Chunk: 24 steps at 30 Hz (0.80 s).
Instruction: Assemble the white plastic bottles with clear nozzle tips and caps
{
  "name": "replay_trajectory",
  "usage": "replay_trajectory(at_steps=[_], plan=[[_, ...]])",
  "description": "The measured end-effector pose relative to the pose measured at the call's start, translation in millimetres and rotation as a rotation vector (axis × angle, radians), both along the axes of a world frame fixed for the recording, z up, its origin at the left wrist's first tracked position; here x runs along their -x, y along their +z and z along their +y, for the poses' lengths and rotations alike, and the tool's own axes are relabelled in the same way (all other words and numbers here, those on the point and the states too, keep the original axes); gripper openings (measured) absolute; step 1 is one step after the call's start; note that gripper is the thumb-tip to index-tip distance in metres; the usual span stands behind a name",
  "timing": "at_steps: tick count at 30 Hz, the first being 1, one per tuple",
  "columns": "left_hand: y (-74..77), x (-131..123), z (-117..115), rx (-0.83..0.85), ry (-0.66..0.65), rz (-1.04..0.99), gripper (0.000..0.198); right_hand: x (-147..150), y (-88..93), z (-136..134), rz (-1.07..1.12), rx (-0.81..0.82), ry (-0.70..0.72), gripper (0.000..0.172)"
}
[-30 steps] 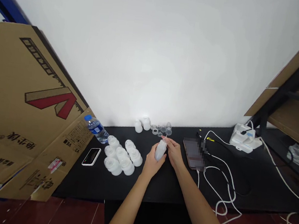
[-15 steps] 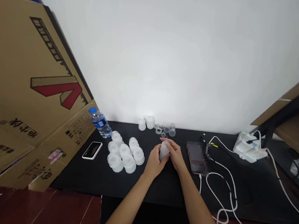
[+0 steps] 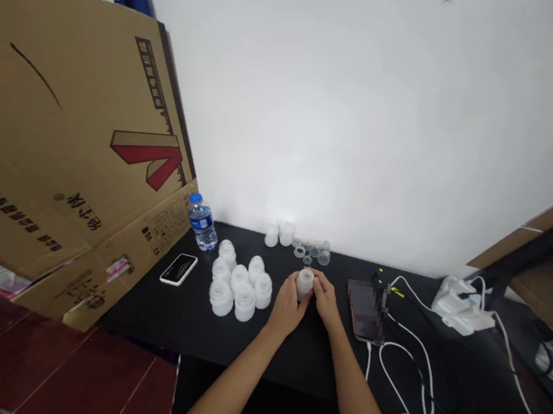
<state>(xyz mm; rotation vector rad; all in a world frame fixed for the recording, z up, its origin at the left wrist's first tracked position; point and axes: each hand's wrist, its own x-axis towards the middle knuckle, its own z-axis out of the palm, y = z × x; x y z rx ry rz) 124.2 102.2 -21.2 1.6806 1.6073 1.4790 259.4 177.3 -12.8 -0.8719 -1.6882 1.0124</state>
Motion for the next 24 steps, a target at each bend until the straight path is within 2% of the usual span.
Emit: replay_trajectory(at_steps=[3,6,9,12,14,18,21,24], plan=[[0.8,-0.5,-1.0,0.065,0.014,-0.079,0.060,0.4,-6.6,11.1,0.002,0.009,-0.220,0.053],[1.6,0.1,-1.3,0.097,-0.005,-0.178,0.064,0.6,-12.4,29.9,-0.170,-0.116,-0.396,0.055],[2.1,1.0,-1.4,0.057,-0.012,-0.242,0.064,2.0,-16.3,48.3,-0.398,-0.265,-0.429,0.062],[1.6,1.8,-1.1,0.037,0.005,-0.276,0.062,4.0,-19.8,56.8,-0.589,-0.293,-0.467,0.064],[1.1,2.4,-0.4,0.053,0.012,-0.292,0.058,3.9,-21.9,55.4,-0.642,-0.292,-0.512,0.061],[2.5,4.1,0.9,0.083,0.035,-0.293,0.054,-2.8,-21.5,42.4,-0.619,-0.320,-0.557,0.047],[7.1,5.9,0.3,0.100,0.035,-0.253,0.056,-10.0,-16.1,34.1,-0.539,-0.255,-0.569,0.035],[12.9,7.4,-1.3,0.108,0.016,-0.200,0.054,-14.7,-9.9,33.5,-0.295,-0.116,-0.590,0.035]])
